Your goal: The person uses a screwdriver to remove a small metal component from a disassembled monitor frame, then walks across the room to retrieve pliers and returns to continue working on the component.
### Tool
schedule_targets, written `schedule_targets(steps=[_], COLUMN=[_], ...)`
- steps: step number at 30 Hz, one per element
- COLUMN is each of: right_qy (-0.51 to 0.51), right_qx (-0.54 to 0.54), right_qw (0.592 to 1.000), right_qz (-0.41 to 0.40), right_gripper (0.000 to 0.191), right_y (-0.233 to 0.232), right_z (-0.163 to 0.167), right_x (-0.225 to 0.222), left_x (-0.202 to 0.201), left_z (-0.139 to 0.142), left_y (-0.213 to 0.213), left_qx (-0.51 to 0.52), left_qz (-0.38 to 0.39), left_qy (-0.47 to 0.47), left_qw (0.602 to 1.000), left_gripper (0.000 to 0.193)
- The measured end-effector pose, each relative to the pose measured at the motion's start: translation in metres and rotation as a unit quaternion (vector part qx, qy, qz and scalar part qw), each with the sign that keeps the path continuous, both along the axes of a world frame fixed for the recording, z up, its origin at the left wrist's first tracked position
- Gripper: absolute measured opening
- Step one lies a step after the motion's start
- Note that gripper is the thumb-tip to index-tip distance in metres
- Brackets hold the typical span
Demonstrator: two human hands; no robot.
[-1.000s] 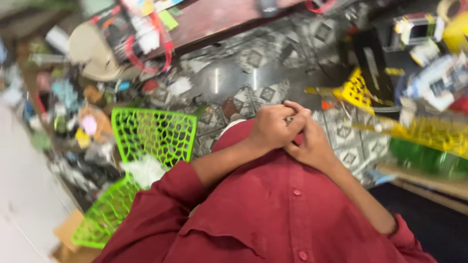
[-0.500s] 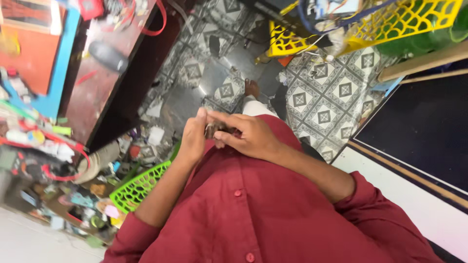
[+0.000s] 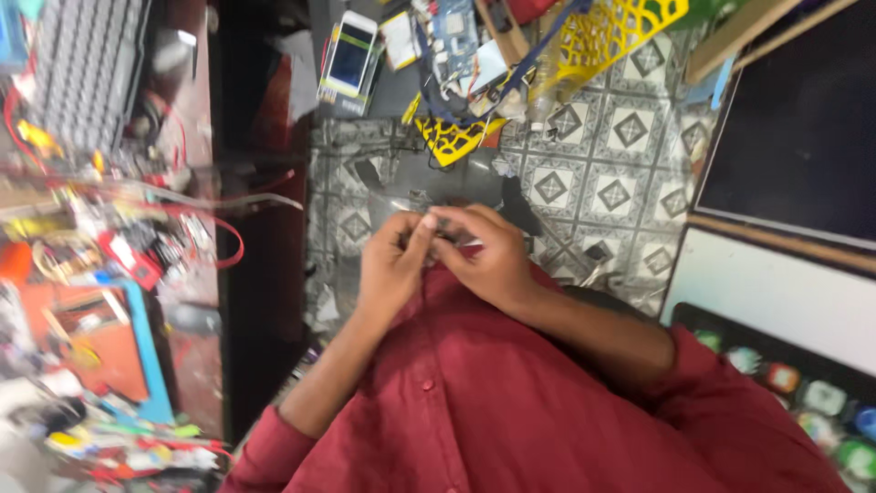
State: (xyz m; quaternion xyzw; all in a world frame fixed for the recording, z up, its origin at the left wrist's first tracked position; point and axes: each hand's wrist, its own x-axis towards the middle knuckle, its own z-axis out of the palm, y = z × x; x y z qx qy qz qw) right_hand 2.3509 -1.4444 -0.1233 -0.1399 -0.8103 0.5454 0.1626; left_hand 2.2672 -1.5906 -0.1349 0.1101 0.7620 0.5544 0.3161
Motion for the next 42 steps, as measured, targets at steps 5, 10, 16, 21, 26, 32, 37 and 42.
schedule_targets(steps=[5,10,16,21,26,32,37,42], right_qy=[-0.032,-0.051,-0.029,-0.067,0.009,-0.082,-0.174,-0.172], right_qx=[-0.041,-0.140,-0.208,-0.174,-0.128,-0.166,-0.118,-0.090], right_qw=[0.988,0.946,0.843,0.786,0.786,0.858,0.942,0.967], right_qz=[-0.147,-0.288,-0.495,-0.589,-0.605,-0.480,-0.263,-0.163], right_gripper=[0.042,0.059,0.039,0.012,0.010,0.024,0.021,0.024], right_y=[0.029,0.022,-0.054,-0.112,-0.109,-0.045,0.020,0.127], right_z=[-0.004,-0.006,-0.017,-0.040,-0.052,-0.040,-0.033,-0.035], right_x=[0.031,0.076,0.109,0.104,0.090,0.040,-0.024,-0.079], left_x=[-0.016,-0.004,0.019,0.036,0.012,-0.065,-0.135,-0.193], left_z=[-0.012,-0.031,-0.019,-0.011,0.000,-0.008,-0.050,-0.069], left_y=[0.074,0.124,0.148,0.140,0.140,0.145,0.142,0.133], left_qx=[-0.012,0.029,0.025,0.031,0.103,0.071,0.090,-0.097], left_qz=[-0.159,-0.368,-0.606,-0.707,-0.671,-0.598,-0.425,-0.268], left_qy=[0.022,-0.005,-0.004,0.034,0.046,0.058,0.055,-0.001], left_qw=[0.987,0.929,0.795,0.706,0.732,0.796,0.899,0.958], left_gripper=[0.038,0.041,0.041,0.037,0.032,0.028,0.034,0.055])
